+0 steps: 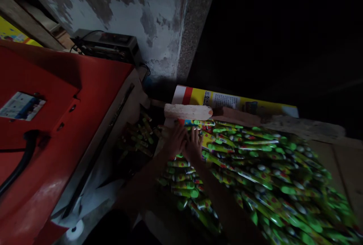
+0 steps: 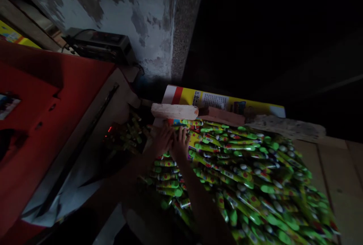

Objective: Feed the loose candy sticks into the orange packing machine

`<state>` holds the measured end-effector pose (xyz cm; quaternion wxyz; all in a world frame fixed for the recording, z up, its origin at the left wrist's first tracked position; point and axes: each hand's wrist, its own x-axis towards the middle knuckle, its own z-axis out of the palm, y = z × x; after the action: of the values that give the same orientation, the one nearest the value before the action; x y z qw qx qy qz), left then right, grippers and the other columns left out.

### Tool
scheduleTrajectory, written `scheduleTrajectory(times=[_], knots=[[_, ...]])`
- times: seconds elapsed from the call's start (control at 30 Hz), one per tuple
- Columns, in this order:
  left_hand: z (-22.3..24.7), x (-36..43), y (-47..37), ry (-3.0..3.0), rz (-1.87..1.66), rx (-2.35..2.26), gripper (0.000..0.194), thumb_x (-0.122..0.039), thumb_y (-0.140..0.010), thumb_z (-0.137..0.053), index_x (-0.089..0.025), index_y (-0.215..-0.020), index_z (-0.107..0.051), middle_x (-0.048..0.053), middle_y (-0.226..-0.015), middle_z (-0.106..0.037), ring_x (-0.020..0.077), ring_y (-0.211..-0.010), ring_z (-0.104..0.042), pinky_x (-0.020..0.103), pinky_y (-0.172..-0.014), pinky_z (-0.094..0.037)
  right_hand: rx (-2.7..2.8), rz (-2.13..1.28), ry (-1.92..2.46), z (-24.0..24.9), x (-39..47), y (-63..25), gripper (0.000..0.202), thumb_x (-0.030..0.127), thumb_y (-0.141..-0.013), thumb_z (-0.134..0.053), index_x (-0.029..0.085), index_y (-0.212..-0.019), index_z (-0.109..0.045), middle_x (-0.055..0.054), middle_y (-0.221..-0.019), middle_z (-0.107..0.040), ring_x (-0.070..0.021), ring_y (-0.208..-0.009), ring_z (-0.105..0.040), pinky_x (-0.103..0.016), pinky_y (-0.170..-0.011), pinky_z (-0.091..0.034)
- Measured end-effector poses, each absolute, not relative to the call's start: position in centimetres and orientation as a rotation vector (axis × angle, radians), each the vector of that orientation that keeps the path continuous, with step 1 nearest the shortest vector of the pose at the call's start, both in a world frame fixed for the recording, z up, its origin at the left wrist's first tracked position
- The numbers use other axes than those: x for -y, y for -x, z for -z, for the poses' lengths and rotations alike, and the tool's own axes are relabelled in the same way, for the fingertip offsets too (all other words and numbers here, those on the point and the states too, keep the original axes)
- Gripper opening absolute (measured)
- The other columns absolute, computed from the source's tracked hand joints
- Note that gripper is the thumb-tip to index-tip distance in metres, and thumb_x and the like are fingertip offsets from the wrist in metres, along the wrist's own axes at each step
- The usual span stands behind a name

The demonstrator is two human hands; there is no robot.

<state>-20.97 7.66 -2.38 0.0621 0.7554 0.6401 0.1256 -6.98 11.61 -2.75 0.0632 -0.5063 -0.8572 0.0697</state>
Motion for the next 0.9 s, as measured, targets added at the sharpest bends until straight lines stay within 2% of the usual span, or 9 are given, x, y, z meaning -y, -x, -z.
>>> scheduleTrajectory(times=[0.1,0.2,0.3,0.43,0.53,0.6,0.67,0.8,0.9], knots=[[3.1,-8.3,21.6,-2.312,-0.368,-1.908,0.053,-0.031,-0.096,-0.037,-0.014,-0.147,-0.038,0.012,-0.157,-0.032,0.0303,-0.149,-0.015,0.053,-0.119,-0.019,2.602,-0.187,1.479,2.5,-9.9,6.4,0.057,0.033,-0.093,-0.041,0.016,-0.147,-0.040,-0.016,-0.160,-0.021,-0.0320,-0.148,-0.015,-0.056,-0.117,-0.017],[3.6,-7.1,23.7,-2.211,-0.360,-2.032,0.060,-0.028,-0.093,-0.041,-0.012,-0.150,-0.032,0.015,-0.155,-0.035,0.0316,-0.148,-0.020,0.056,-0.118,-0.018,2.446,-0.088,1.660,2.5,-10.9,5.0,0.062,0.041,-0.094,-0.040,0.016,-0.150,-0.034,-0.016,-0.161,-0.017,-0.0346,-0.148,-0.011,-0.061,-0.116,-0.014],[2.7,-5.5,24.4,-2.115,-0.393,-2.114,0.066,-0.027,-0.091,-0.042,-0.010,-0.152,-0.025,0.017,-0.158,-0.028,0.0329,-0.148,-0.017,0.058,-0.118,-0.015,2.360,-0.106,1.809,2.9,-12.8,5.4,0.068,0.047,-0.094,-0.039,0.012,-0.152,-0.030,-0.019,-0.160,-0.019,-0.0379,-0.147,-0.012,-0.063,-0.115,-0.014],[0.4,-3.3,21.5,-2.301,-0.364,-1.745,0.079,-0.045,-0.091,-0.044,-0.005,-0.154,-0.016,0.017,-0.162,-0.014,0.0313,-0.150,-0.008,0.051,-0.121,-0.013,2.639,-0.287,1.499,2.0,-12.4,6.9,0.058,0.034,-0.095,-0.036,0.017,-0.151,-0.033,-0.016,-0.158,-0.026,-0.0312,-0.146,-0.022,-0.054,-0.115,-0.023],[-0.1,-1.6,20.2,-2.361,-0.265,-1.594,0.092,-0.063,-0.087,-0.044,-0.004,-0.153,-0.017,0.018,-0.161,-0.015,0.0348,-0.150,-0.006,0.053,-0.121,-0.008,2.610,-0.251,1.555,0.1,-8.3,4.6,0.057,0.033,-0.096,-0.036,0.018,-0.151,-0.034,-0.017,-0.159,-0.025,-0.0321,-0.146,-0.021,-0.054,-0.114,-0.026],[0.1,-1.2,20.9,-2.371,-0.210,-1.582,0.089,-0.065,-0.087,-0.043,-0.010,-0.153,-0.020,0.015,-0.161,-0.019,0.0358,-0.149,-0.009,0.055,-0.120,-0.007,2.554,-0.182,1.645,-1.0,-4.3,1.7,0.063,0.042,-0.095,-0.040,0.016,-0.152,-0.030,-0.018,-0.159,-0.022,-0.0370,-0.147,-0.014,-0.060,-0.113,-0.021],[0.5,-1.6,22.3,-2.347,-0.178,-1.659,0.078,-0.058,-0.090,-0.043,-0.015,-0.153,-0.025,0.013,-0.161,-0.021,0.0352,-0.149,-0.013,0.056,-0.120,-0.008,2.645,-0.182,1.558,-1.5,-0.7,-0.4,0.070,0.049,-0.092,-0.043,0.017,-0.153,-0.027,-0.018,-0.159,-0.021,-0.0387,-0.147,-0.013,-0.064,-0.113,-0.017],[0.4,-2.0,24.0,-2.226,-0.164,-1.910,0.063,-0.038,-0.094,-0.043,-0.014,-0.151,-0.031,0.015,-0.160,-0.024,0.0344,-0.148,-0.016,0.056,-0.118,-0.015,2.722,-0.194,1.605,-0.7,1.0,1.0,0.066,0.048,-0.093,-0.042,0.018,-0.151,-0.032,-0.021,-0.158,-0.022,-0.0408,-0.146,-0.017,-0.071,-0.110,-0.011],[0.0,-0.2,23.3,-2.322,-0.143,-1.759,0.069,-0.047,-0.092,-0.044,-0.011,-0.150,-0.031,0.015,-0.159,-0.026,0.0330,-0.149,-0.016,0.051,-0.118,-0.020,2.662,-0.227,1.685,-0.2,-1.6,4.6,0.066,0.048,-0.094,-0.042,0.016,-0.151,-0.032,-0.022,-0.159,-0.020,-0.0402,-0.146,-0.016,-0.066,-0.112,-0.015]])
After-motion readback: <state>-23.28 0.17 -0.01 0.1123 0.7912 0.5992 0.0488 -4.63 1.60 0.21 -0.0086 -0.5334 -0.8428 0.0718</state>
